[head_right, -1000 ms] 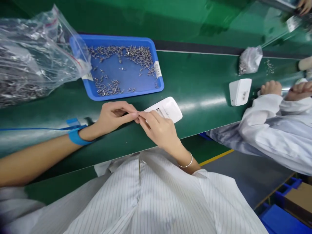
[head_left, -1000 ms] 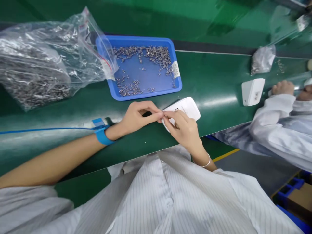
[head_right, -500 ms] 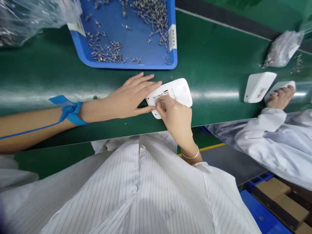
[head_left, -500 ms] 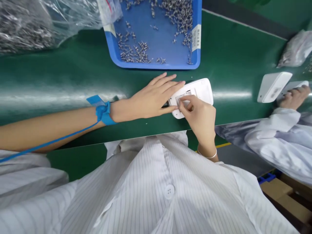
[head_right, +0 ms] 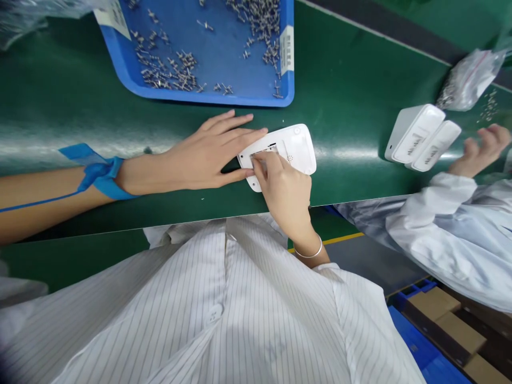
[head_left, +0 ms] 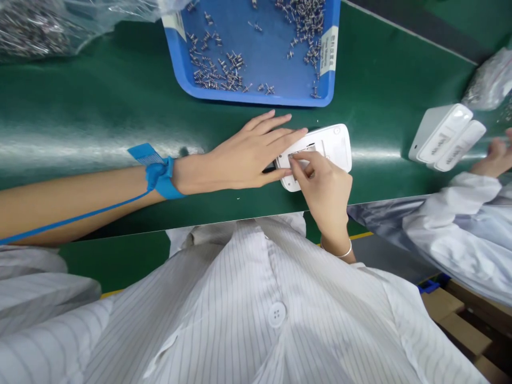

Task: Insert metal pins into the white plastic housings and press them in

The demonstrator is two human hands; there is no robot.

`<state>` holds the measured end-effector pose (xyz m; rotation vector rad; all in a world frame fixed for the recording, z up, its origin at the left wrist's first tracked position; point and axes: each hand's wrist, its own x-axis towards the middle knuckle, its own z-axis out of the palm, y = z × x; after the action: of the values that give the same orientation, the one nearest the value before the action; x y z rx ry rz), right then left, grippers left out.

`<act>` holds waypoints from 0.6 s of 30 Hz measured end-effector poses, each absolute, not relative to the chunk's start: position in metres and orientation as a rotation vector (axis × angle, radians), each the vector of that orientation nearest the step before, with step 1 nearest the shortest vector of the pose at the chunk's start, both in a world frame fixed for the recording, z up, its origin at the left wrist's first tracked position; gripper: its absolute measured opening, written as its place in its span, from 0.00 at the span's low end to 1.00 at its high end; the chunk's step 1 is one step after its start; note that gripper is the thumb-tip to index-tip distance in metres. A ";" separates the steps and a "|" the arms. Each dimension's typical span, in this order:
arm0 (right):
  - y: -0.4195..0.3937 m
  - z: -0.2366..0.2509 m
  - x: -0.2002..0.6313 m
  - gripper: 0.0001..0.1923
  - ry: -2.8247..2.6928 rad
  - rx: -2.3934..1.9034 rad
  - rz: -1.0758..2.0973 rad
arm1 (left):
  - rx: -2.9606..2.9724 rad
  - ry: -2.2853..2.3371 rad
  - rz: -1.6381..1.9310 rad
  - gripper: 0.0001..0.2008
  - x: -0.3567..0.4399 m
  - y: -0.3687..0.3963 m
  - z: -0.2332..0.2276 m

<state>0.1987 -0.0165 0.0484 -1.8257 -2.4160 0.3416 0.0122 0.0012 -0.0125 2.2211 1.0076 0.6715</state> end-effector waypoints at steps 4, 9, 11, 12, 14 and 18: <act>-0.016 0.049 0.198 0.15 -2.420 -1.859 0.310 | 2.225 1.010 0.674 0.33 0.012 0.001 -0.012; -0.013 0.054 0.197 0.13 -2.501 -1.777 0.408 | 2.224 0.988 0.668 0.32 0.011 0.001 -0.012; -0.013 0.056 0.197 0.13 -2.523 -1.769 0.427 | 2.221 0.976 0.676 0.32 0.011 0.001 -0.013; -0.013 0.056 0.197 0.14 -2.529 -1.778 0.427 | 2.220 0.972 0.679 0.32 0.010 0.001 -0.013; -0.014 0.058 0.196 0.14 -2.554 -1.799 0.413 | 2.223 0.963 0.674 0.31 0.010 0.002 -0.013; -0.015 0.070 0.195 0.13 -2.689 -1.816 0.377 | 2.233 0.955 0.649 0.29 0.009 0.002 -0.012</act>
<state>0.1947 -0.0145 0.0696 -1.8157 -2.6885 0.3766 0.0087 0.0023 -0.0118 2.2331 0.9545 0.6489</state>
